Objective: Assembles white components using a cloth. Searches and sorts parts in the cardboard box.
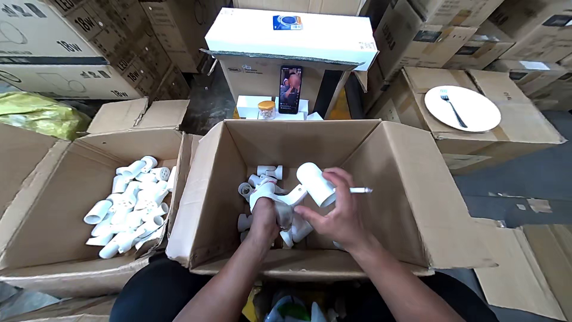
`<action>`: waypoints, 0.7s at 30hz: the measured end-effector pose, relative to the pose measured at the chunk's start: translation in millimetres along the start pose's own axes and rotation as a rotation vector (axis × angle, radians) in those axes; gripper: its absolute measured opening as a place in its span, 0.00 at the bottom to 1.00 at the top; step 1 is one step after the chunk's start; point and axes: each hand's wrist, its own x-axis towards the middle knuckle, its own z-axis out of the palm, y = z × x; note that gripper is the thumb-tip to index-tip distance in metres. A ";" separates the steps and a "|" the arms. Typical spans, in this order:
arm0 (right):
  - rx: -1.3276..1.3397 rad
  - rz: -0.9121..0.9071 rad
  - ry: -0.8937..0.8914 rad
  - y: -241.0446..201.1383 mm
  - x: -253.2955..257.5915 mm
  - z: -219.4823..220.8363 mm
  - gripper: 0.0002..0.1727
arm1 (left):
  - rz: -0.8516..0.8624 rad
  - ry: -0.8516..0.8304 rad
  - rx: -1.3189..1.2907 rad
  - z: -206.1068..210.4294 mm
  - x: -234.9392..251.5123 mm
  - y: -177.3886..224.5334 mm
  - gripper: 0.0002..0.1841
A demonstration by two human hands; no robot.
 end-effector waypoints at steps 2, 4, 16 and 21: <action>-0.064 -0.084 0.059 4.4 0.7 2.8 0.34 | -0.030 -0.070 -0.045 -1.6 -1.9 -0.9 0.19; 0.063 0.044 0.107 6.4 7.4 -1.0 0.25 | -0.031 -0.154 -0.032 -3.2 -5.4 -2.4 0.19; 0.717 0.528 0.156 -2.4 24.6 -19.5 0.18 | -0.206 -0.418 -0.136 -0.3 -22.1 2.4 0.24; 0.603 0.192 0.146 3.3 8.5 -16.4 0.29 | -0.345 -0.341 -0.212 3.6 -19.4 6.5 0.27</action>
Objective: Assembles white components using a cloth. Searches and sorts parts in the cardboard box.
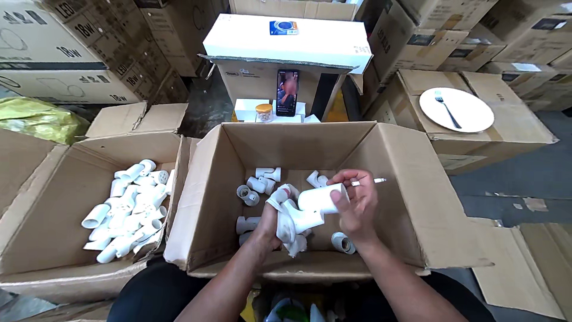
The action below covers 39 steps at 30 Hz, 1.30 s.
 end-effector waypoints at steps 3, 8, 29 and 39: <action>-0.127 -0.096 0.035 -4.8 1.5 6.0 0.22 | 0.021 0.030 0.050 -1.5 3.3 1.2 0.25; -0.248 -0.195 0.104 -11.4 17.1 0.0 0.17 | 0.271 0.241 0.330 -8.0 16.3 -7.3 0.15; -0.229 0.167 0.186 -13.1 21.4 -0.1 0.13 | 0.340 -0.066 0.787 -23.6 1.6 -7.3 0.19; -0.088 0.339 0.195 -8.7 26.8 -9.6 0.14 | 0.141 -0.230 0.558 -21.5 -12.8 -0.3 0.17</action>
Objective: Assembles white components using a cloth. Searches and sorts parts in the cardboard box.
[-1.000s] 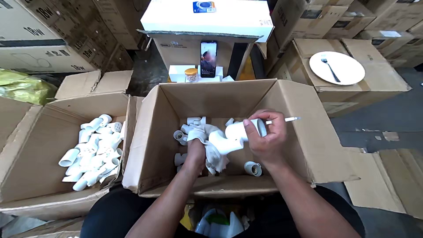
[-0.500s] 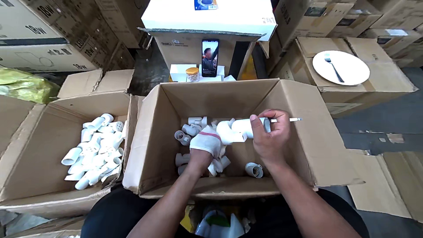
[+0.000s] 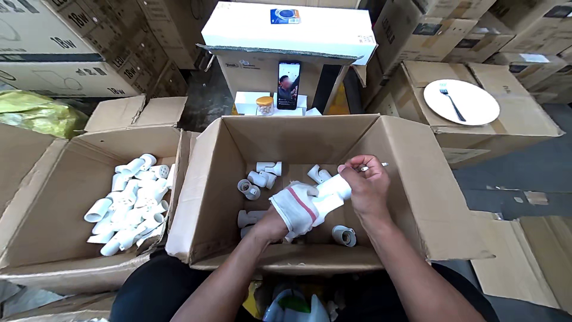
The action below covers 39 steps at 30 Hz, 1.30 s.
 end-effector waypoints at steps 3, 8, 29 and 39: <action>0.005 0.033 0.025 5.4 -2.0 1.9 0.13 | 0.032 0.027 -0.041 2.7 -0.1 -8.2 0.17; -0.045 0.040 0.023 0.6 -6.1 8.8 0.13 | 0.013 0.162 0.129 10.5 -0.6 -7.7 0.22; 0.402 0.570 -0.002 7.3 3.0 9.4 0.07 | 0.106 0.335 -0.173 12.8 21.0 -5.5 0.09; 0.279 0.538 0.015 28.2 -7.8 16.8 0.08 | 0.287 0.360 0.787 29.1 -12.0 7.1 0.26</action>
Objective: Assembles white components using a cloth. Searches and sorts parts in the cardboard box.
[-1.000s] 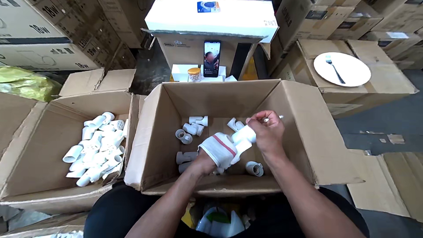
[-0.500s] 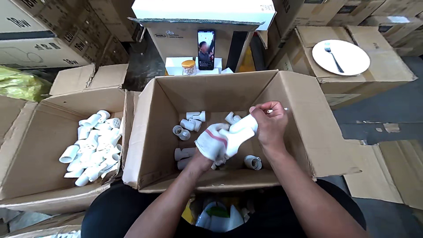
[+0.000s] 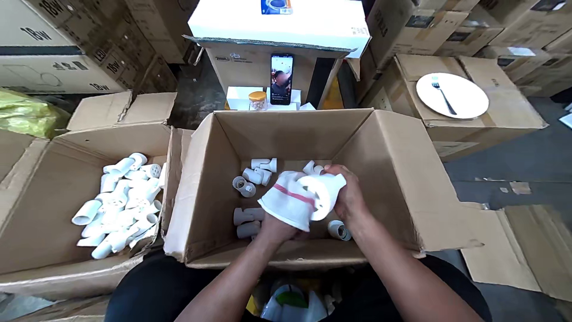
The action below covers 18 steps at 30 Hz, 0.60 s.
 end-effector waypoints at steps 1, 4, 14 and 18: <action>-0.034 -0.054 0.006 0.4 -4.4 2.8 0.06 | -0.008 0.135 -0.088 5.9 6.1 -5.4 0.21; -0.143 -0.283 0.032 -9.9 -14.8 10.5 0.04 | -0.294 0.288 -0.596 15.2 29.5 -18.9 0.09; -0.122 -0.302 0.116 -23.0 -3.0 -3.6 0.12 | -0.115 0.059 -0.482 11.0 4.7 -15.8 0.20; 0.115 -0.004 0.067 -14.5 2.8 -8.8 0.17 | 0.059 0.161 -0.200 10.6 -6.5 -2.7 0.21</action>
